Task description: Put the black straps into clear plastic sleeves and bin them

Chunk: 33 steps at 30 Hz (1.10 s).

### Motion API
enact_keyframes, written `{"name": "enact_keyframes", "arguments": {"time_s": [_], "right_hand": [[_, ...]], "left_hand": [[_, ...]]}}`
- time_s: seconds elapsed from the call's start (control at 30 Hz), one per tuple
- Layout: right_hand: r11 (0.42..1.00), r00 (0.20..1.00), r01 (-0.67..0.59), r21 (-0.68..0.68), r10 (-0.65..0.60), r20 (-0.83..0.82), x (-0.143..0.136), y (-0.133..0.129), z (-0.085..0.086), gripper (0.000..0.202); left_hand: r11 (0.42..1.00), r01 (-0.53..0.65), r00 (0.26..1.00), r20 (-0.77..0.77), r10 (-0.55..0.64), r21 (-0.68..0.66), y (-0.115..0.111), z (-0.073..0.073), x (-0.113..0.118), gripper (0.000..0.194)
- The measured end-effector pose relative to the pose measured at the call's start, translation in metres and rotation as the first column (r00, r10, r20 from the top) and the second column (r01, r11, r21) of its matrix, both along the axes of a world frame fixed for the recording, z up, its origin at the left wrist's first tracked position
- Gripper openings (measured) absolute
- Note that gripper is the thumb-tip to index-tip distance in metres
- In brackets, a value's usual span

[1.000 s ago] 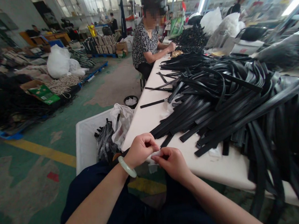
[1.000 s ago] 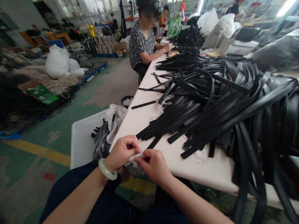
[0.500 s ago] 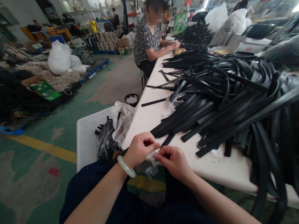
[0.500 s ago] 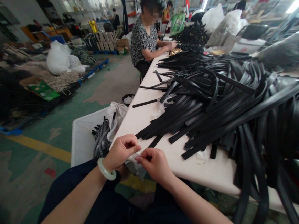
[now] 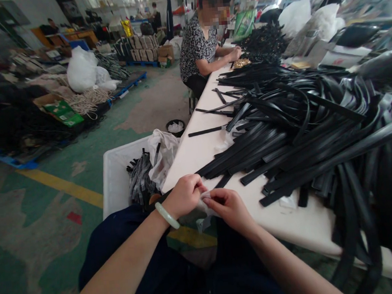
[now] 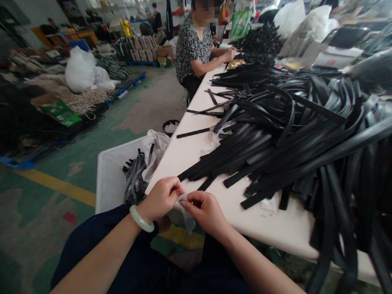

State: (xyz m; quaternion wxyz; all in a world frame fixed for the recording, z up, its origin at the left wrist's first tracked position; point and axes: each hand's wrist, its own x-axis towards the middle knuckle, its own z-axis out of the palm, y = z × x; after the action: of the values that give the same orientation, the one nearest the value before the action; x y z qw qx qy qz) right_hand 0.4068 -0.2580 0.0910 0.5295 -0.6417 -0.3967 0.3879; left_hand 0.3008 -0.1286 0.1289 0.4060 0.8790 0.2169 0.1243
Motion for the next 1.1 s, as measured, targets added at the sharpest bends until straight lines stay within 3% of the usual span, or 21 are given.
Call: {"name": "enact_keyframes", "arguments": {"time_s": [0.3, 0.37, 0.5, 0.6, 0.73, 0.87, 1.1], "right_hand": [[1.000, 1.000, -0.002, -0.022, 0.001, -0.023, 0.004, -0.002, -0.014, 0.026], [1.000, 1.000, -0.002, -0.026, 0.002, -0.008, 0.005, -0.002, -0.015, 0.027], [1.000, 1.000, 0.002, -0.029, -0.002, 0.020, 0.007, -0.003, -0.013, 0.029], [1.000, 1.000, 0.015, -0.023, -0.014, 0.028, 0.006, -0.003, -0.009, 0.030], [1.000, 1.000, 0.012, -0.005, -0.012, 0.017, 0.004, -0.002, -0.007, 0.025], [1.000, 1.000, -0.028, 0.005, 0.028, -0.013, 0.002, -0.001, -0.011, 0.024], [0.998, 0.998, -0.058, -0.010, 0.058, -0.009, -0.002, 0.000, -0.012, 0.029]], "left_hand": [[0.998, -0.062, 0.998, 0.024, 0.061, 0.018, -0.002, -0.003, -0.001, 0.024], [0.997, -0.066, 0.997, 0.025, 0.067, -0.031, 0.001, -0.004, 0.000, 0.029], [0.967, 0.093, 0.993, 0.092, -0.074, -0.235, 0.008, -0.006, 0.000, 0.020], [0.956, 0.063, 0.992, 0.125, -0.028, -0.286, 0.008, -0.007, 0.000, 0.009], [0.980, -0.059, 0.996, 0.060, 0.072, -0.190, 0.002, -0.006, 0.001, 0.010], [0.998, -0.032, 0.999, 0.030, 0.034, -0.059, -0.001, -0.003, 0.001, 0.015], [0.999, 0.003, 1.000, 0.024, -0.002, -0.032, -0.006, -0.004, 0.001, 0.024]]}}
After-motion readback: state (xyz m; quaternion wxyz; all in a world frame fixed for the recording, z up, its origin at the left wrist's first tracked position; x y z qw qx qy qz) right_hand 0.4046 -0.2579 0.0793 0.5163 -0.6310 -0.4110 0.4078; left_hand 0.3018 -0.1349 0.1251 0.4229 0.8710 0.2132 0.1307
